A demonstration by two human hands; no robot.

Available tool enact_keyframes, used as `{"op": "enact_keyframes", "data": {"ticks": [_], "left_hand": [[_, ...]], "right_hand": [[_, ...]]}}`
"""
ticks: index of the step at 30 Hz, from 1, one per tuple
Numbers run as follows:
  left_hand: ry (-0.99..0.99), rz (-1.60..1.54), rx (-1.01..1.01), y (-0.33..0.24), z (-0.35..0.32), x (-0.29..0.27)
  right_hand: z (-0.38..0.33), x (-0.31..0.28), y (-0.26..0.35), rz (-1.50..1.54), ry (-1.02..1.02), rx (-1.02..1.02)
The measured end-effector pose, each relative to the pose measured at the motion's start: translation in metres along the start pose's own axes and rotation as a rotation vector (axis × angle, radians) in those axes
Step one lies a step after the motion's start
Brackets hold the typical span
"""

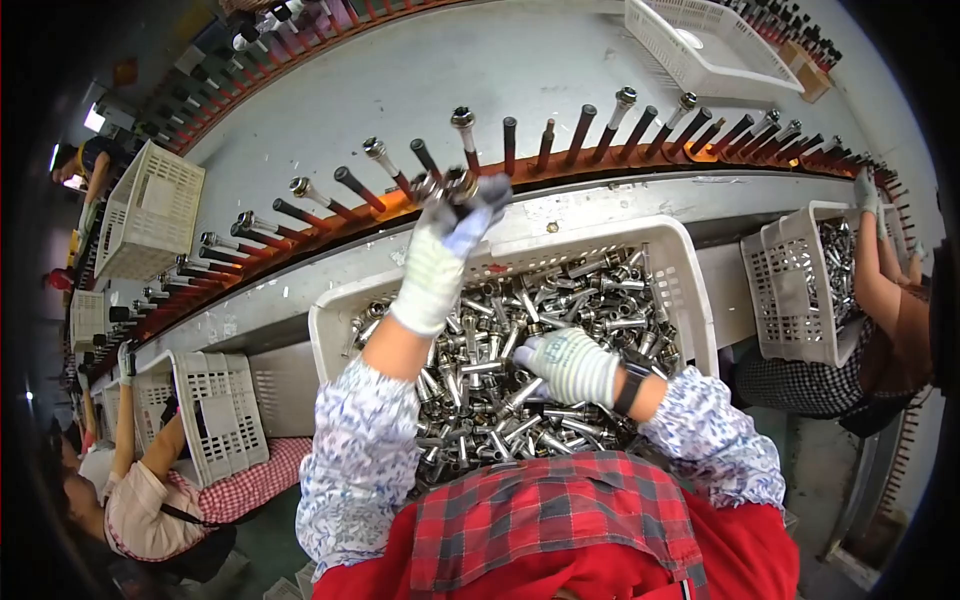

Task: The person picks up small metal components by hand from a plastic bin and places them onto a rotating assembly line fixture for processing.

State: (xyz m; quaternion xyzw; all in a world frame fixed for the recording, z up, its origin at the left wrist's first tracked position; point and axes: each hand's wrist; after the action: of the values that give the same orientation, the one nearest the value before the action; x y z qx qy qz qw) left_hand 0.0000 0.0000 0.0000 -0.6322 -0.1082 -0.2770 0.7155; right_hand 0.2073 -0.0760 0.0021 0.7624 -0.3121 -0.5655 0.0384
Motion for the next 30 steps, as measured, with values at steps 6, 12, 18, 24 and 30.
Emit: {"op": "enact_keyframes", "data": {"ticks": [6, 12, 18, 24, 30], "left_hand": [[-0.416, 0.228, 0.21, 0.008, 0.083, -0.001], [-0.552, 0.206, 0.145, 0.018, 0.106, -0.03], [-0.643, 0.315, 0.092, 0.01, 0.069, -0.05], [-0.662, 0.189, 0.245, -0.009, -0.008, -0.02], [-0.185, 0.506, -0.117, -0.031, 0.035, 0.074]], "right_hand": [[-0.048, -0.018, -0.002, 0.63, -0.374, 0.066], [-0.059, -0.035, -0.019, 0.655, -0.509, 0.174], [-0.059, -0.042, -0.019, 1.049, -0.691, 0.083], [-0.059, -0.049, -0.014, 1.385, -0.796, 0.055], [-0.063, -0.068, -0.017, 1.515, -0.785, 0.193]]}}
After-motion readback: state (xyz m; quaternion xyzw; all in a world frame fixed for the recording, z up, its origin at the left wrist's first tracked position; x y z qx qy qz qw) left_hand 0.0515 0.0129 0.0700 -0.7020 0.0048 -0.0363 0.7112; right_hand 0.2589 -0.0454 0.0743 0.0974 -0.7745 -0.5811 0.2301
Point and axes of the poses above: each hand's wrist, its own z-axis towards the middle knuckle, its own x-axis out of the palm, y = z × x, and after that the axes turned 7 degrees about -x, right-handed
